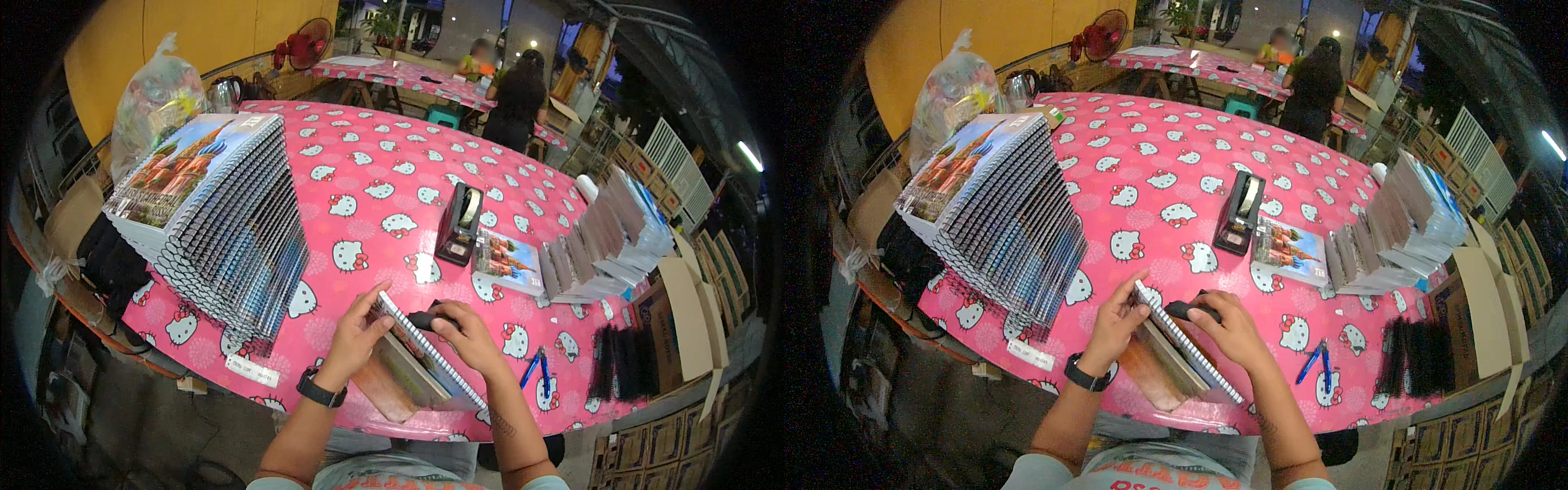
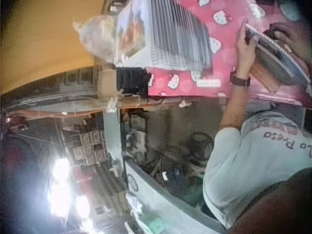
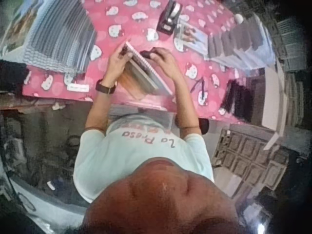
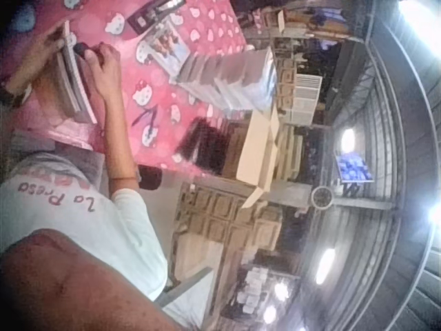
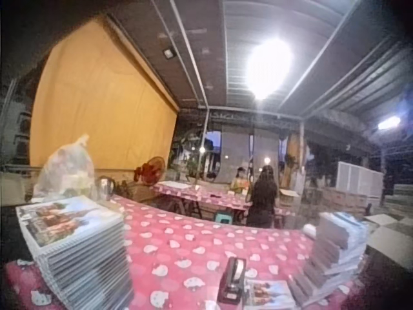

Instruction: The person binds multiple notebooks by sliding a plastic spiral coil through the pre-punched holes in the stack of pages and covers by hand. The person also folds a black cover over the binding and places the finished notebooks onto a stack.

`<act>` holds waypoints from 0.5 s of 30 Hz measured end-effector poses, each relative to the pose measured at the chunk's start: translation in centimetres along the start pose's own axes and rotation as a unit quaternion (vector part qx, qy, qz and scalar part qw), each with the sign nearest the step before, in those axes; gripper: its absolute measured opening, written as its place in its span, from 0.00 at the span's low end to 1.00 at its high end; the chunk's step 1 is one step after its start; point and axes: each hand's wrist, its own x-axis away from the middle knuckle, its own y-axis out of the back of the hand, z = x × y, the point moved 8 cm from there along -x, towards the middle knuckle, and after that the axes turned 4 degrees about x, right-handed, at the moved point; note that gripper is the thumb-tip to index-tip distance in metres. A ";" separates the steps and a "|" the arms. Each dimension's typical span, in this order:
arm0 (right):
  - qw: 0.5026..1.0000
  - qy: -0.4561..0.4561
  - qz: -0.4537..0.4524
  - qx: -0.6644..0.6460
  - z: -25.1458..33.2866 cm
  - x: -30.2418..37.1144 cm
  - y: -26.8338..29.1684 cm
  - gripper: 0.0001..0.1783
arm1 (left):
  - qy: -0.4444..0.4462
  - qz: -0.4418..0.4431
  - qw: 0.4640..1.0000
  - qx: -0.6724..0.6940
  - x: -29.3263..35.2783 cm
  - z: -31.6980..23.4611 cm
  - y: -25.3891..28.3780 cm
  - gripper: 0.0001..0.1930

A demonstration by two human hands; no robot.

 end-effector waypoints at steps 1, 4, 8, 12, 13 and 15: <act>0.998 0.015 -0.004 -0.066 0.3 0.5 0.5 0.34 | -0.007 0.000 1.000 0.007 0.0 -0.2 -0.2 0.27; 0.974 0.115 0.034 -0.194 4.7 1.0 -0.6 0.32 | -0.021 0.023 0.999 0.018 -0.3 -0.5 -0.7 0.27; 0.994 0.083 -0.021 0.068 4.3 0.0 0.0 0.33 | -0.067 0.024 0.997 -0.006 -0.3 -2.8 -1.2 0.26; 0.983 0.179 -0.022 -0.036 7.8 2.1 -0.5 0.22 | -0.070 0.045 0.996 -0.007 0.1 -3.8 -2.0 0.26; 0.993 0.116 -0.016 -0.030 5.8 1.0 -0.8 0.24 | -0.076 0.055 0.995 -0.020 0.3 -4.3 -2.3 0.25; 0.976 0.068 -0.071 0.192 1.5 -0.2 0.0 0.27 | -0.073 0.056 0.993 -0.070 0.6 -5.0 -2.2 0.26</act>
